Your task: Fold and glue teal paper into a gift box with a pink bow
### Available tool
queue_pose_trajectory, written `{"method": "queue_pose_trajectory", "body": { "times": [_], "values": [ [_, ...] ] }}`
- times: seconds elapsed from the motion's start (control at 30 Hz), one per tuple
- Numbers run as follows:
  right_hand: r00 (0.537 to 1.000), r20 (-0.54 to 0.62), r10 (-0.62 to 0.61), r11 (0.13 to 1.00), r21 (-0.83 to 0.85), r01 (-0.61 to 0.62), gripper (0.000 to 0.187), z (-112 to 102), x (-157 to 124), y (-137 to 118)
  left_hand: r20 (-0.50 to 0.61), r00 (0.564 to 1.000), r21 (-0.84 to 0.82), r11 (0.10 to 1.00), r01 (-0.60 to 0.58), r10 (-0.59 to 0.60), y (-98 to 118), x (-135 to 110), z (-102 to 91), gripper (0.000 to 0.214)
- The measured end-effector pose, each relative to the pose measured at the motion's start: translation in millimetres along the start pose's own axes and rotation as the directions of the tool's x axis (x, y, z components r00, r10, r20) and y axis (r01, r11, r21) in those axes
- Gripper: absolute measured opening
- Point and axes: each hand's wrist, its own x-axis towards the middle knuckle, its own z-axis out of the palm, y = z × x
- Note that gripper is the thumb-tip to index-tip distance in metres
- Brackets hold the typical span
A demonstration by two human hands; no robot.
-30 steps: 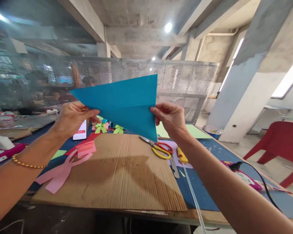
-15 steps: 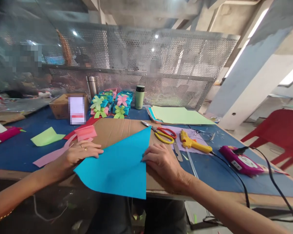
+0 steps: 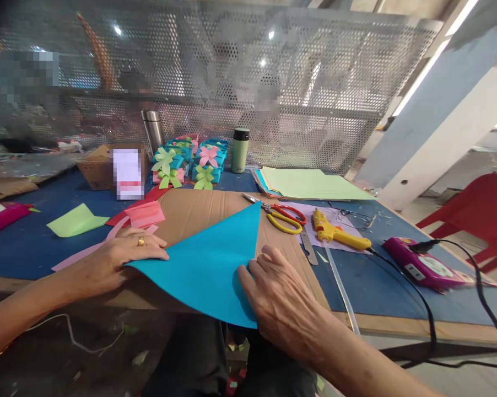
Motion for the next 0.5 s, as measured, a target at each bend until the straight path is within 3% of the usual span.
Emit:
{"method": "queue_pose_trajectory", "body": {
  "times": [0.1, 0.2, 0.27, 0.5],
  "values": [
    [1.0, -0.012, 0.016, 0.999, 0.039, -0.016, 0.02, -3.3, 4.0, -0.2, -0.019, 0.99, -0.069, 0.988, 0.141, -0.142, 0.7, 7.0, -1.4, 0.022],
    [0.996, -0.059, 0.064, 0.996, 0.073, -0.059, 0.026, -4.2, 8.9, 7.1, 0.009, 0.922, -0.152, 0.911, 0.383, -0.386, 3.5, 14.8, -3.2, 0.035],
    [0.992, -0.09, 0.087, 0.993, 0.087, -0.079, 0.031, -3.6, 12.3, 13.4, 0.006, 0.879, -0.161, 0.867, 0.471, -0.477, 6.6, 18.8, -3.3, 0.041],
    [0.983, -0.137, 0.121, 0.993, 0.029, -0.118, 0.045, 9.7, 20.0, 29.7, -0.149, 0.826, -0.027, 0.837, 0.546, -0.544, 15.2, 30.1, 3.1, 0.044]
  ]
}}
